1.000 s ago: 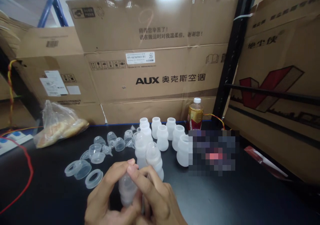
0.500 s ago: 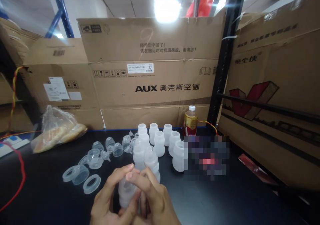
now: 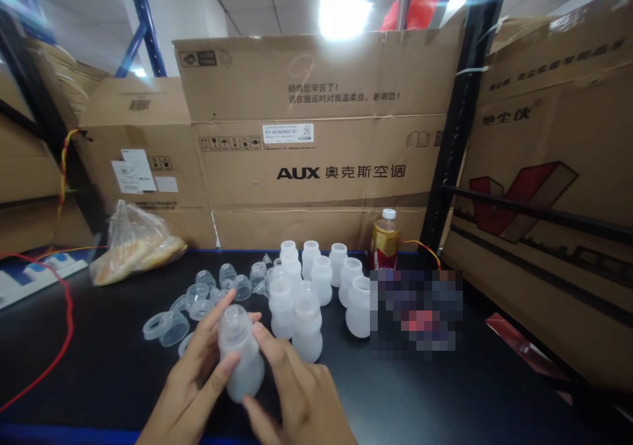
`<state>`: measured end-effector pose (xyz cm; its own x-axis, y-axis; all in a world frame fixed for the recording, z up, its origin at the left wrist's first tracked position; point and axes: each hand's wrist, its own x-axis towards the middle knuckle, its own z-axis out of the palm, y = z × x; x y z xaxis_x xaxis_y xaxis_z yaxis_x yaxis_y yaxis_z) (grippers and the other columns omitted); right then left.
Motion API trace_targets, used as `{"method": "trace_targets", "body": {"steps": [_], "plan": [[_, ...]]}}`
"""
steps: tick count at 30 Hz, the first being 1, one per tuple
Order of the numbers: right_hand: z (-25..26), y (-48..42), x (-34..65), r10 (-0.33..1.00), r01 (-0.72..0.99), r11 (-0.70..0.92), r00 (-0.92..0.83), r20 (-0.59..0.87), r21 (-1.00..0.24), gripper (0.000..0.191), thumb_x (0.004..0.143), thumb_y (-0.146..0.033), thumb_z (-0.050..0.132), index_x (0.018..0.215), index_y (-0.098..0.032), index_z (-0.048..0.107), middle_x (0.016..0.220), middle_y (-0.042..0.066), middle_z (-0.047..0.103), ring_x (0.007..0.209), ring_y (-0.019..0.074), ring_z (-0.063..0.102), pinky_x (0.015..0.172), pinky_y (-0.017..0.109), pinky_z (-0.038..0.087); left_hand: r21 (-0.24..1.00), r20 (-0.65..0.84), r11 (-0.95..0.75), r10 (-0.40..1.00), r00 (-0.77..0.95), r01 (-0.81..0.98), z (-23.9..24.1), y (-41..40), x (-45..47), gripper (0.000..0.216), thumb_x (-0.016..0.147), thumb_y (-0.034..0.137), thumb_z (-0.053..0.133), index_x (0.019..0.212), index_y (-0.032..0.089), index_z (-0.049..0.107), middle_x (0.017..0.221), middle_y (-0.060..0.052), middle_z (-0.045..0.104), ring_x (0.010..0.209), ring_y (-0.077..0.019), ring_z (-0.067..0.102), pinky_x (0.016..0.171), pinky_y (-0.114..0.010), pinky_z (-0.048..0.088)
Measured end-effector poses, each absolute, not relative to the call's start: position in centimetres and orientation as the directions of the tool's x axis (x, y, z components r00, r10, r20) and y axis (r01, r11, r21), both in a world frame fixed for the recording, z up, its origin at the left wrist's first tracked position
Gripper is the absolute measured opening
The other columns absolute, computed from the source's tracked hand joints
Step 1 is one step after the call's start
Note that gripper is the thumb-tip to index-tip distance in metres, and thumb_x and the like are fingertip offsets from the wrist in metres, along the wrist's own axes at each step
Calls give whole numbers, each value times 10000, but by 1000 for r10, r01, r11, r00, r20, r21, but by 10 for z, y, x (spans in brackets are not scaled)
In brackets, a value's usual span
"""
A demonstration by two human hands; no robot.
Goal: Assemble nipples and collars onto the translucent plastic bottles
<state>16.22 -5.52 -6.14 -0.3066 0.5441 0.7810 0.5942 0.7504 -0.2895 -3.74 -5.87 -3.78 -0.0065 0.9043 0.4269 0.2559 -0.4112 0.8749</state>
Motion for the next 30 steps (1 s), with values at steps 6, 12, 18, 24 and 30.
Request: {"method": "trace_targets", "body": {"steps": [6,12,18,24,30], "plan": [[-53,-53,164,509,613,760,-355,784,-216,423,1172,-365,481,1578,-249,454,1186,63,868,444,102,641,484,232,603,873,413,-392,910,-12,291,-43,-60,-25,737,1137,664,477,1795,508,185,1759,-15,571,1622,-305,554,1376,-575,392],[-55,-54,166,543,503,784,-271,795,-364,229,1161,-418,570,1350,-294,605,804,-87,765,431,90,623,514,184,562,860,381,-367,924,31,355,-53,-50,-33,817,1127,572,577,1795,512,111,1829,-38,459,1675,-318,470,1373,-616,369],[-66,-52,174,769,460,619,-192,610,-636,283,1078,-392,717,848,-253,629,557,-108,615,459,73,597,528,130,485,897,367,-342,929,-39,281,-56,-51,-28,805,1067,471,697,1742,504,260,1675,-5,646,1542,-264,636,1278,-462,499],[-70,-54,173,794,601,556,-181,580,-574,481,1099,-486,674,702,-235,571,554,-88,619,483,66,609,551,136,457,851,371,-313,927,-59,422,-64,-51,-26,775,1059,444,636,1742,429,271,1618,-76,696,1376,-285,756,1162,-501,575],[-79,-46,171,813,702,556,-349,466,-445,352,997,-409,804,742,-254,617,596,-96,713,506,100,670,523,228,347,794,379,-266,919,-104,547,-61,-50,-23,704,1056,479,592,1700,450,311,1521,-33,772,1369,-316,770,1085,-514,614]]}}
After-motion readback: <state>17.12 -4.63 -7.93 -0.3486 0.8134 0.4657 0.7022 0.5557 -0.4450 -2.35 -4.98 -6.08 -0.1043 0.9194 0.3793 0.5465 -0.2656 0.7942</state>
